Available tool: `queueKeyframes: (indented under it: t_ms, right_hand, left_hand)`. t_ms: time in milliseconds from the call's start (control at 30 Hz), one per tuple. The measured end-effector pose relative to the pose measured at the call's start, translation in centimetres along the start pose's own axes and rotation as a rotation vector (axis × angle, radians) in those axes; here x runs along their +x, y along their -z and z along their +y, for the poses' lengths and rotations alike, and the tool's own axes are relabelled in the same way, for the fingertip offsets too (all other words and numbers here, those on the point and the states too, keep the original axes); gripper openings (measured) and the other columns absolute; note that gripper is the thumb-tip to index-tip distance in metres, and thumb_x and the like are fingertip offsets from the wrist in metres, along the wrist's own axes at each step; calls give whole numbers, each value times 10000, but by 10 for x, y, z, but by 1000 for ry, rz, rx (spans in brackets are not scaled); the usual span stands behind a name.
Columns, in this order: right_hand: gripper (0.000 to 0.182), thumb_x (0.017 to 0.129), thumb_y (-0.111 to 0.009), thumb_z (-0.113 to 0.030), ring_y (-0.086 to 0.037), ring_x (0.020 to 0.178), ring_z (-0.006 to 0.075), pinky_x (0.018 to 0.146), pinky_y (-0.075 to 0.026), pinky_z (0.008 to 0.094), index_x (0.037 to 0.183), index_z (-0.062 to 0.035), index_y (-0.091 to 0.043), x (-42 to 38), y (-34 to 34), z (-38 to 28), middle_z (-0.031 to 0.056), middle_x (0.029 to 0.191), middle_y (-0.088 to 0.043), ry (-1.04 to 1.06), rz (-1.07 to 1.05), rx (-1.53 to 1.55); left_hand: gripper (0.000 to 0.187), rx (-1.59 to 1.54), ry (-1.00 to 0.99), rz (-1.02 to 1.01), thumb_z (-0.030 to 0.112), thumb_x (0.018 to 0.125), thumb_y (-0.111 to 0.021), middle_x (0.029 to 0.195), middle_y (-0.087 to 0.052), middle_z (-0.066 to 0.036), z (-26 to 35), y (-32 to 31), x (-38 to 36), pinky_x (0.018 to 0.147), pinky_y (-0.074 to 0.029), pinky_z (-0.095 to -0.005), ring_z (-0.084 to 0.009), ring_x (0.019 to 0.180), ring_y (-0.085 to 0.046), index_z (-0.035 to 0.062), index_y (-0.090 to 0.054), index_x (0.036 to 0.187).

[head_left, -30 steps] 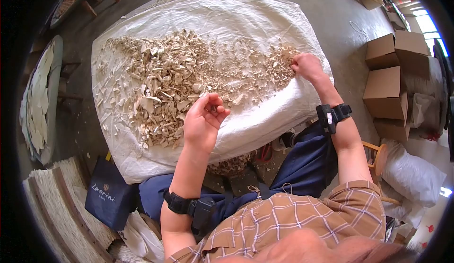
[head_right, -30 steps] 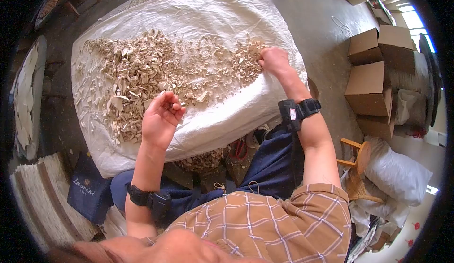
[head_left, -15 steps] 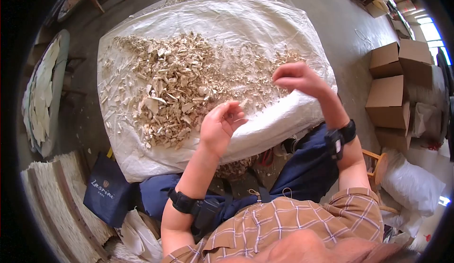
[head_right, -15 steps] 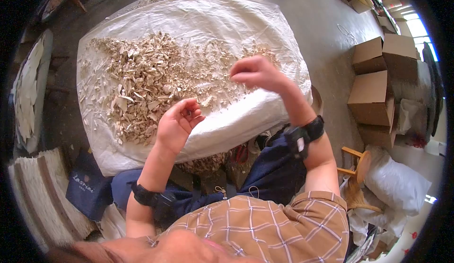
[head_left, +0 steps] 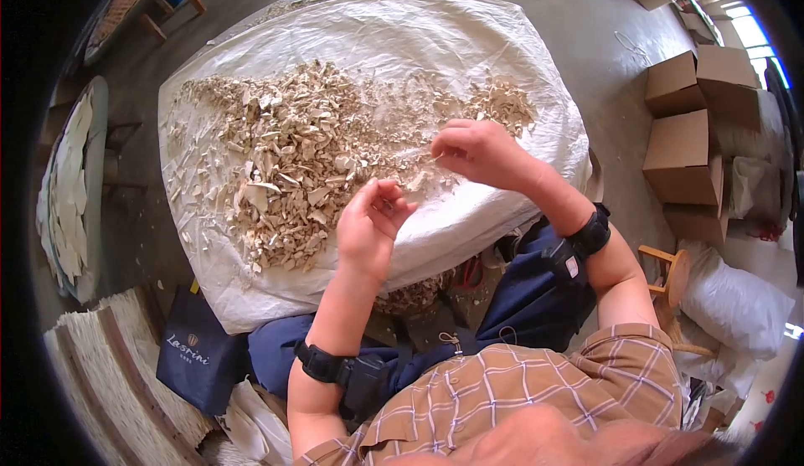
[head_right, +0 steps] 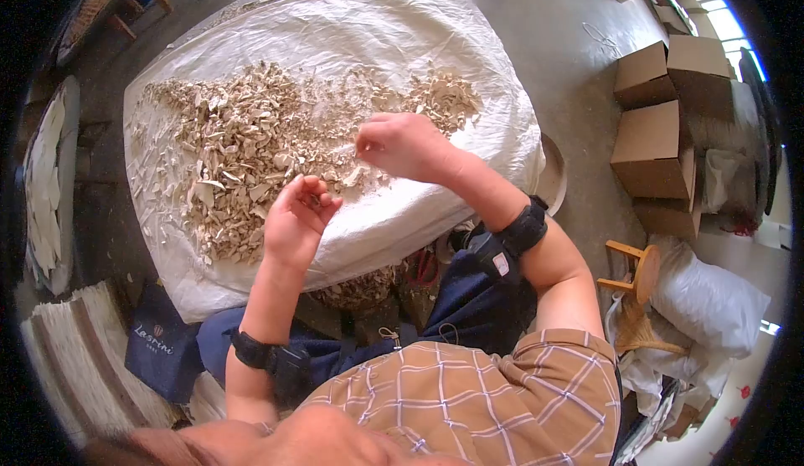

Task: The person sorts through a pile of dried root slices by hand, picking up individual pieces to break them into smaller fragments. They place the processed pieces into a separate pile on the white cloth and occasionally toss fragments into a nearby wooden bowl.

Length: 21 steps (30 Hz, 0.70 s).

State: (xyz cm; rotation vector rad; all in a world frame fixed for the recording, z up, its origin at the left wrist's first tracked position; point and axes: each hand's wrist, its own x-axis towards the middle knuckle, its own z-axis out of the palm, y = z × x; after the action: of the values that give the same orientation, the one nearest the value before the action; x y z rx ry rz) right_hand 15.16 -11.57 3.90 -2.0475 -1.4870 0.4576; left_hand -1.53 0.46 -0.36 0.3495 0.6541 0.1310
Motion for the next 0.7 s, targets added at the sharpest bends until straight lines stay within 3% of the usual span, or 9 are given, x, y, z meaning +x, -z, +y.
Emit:
queueKeyframes:
  t_ms: [167,300,367,500,567,700]
  right_hand:
    - [102,718,-536,-129,-577,783,250,677,-458,345,791,-103,-603,-15,-8,49,69,826,-585,-151,-234,-211]
    - [152,717,-503,-78,-572,792,270,692,-459,361,842,-96,-588,-20,0,87,94,838,-569,-272,-62,-513]
    - [147,733,-502,-90,-567,800,269,695,-460,361,855,-92,-583,-17,10,85,97,850,-557,-430,33,-555]
    - [127,747,-507,-111,-565,804,262,694,-460,363,848,-84,-580,-11,13,89,98,859,-551,-452,130,-531]
    - [115,765,-506,-129,-564,801,263,690,-461,366,842,-79,-575,-5,5,95,99,869,-545,-265,184,-487]
    - [116,782,-503,-152,-569,780,266,679,-464,367,831,-77,-577,7,-6,102,103,854,-555,-281,180,-502]
  left_hand:
    - [188,-24,-26,-1,209,870,-420,736,-509,-45,13,-2,-1,739,-455,-354,-158,672,-497,62,-510,794]
    - [185,-16,-36,-11,205,871,-418,738,-513,-45,11,-3,-2,735,-456,-349,-155,672,-501,61,-514,804]
    - [185,-8,-34,-6,204,872,-417,739,-514,-45,12,-3,-3,733,-457,-348,-153,672,-502,61,-515,808]
    - [184,-7,-49,-20,202,873,-416,743,-516,-45,14,-3,-3,730,-459,-348,-152,666,-505,58,-516,817]
    - [184,-10,-50,-24,202,873,-415,744,-517,-45,14,-2,-4,729,-459,-348,-152,664,-505,58,-516,818]
    - [188,-7,-51,-22,204,874,-414,742,-516,-44,16,-2,-8,726,-460,-344,-150,666,-504,58,-515,814]
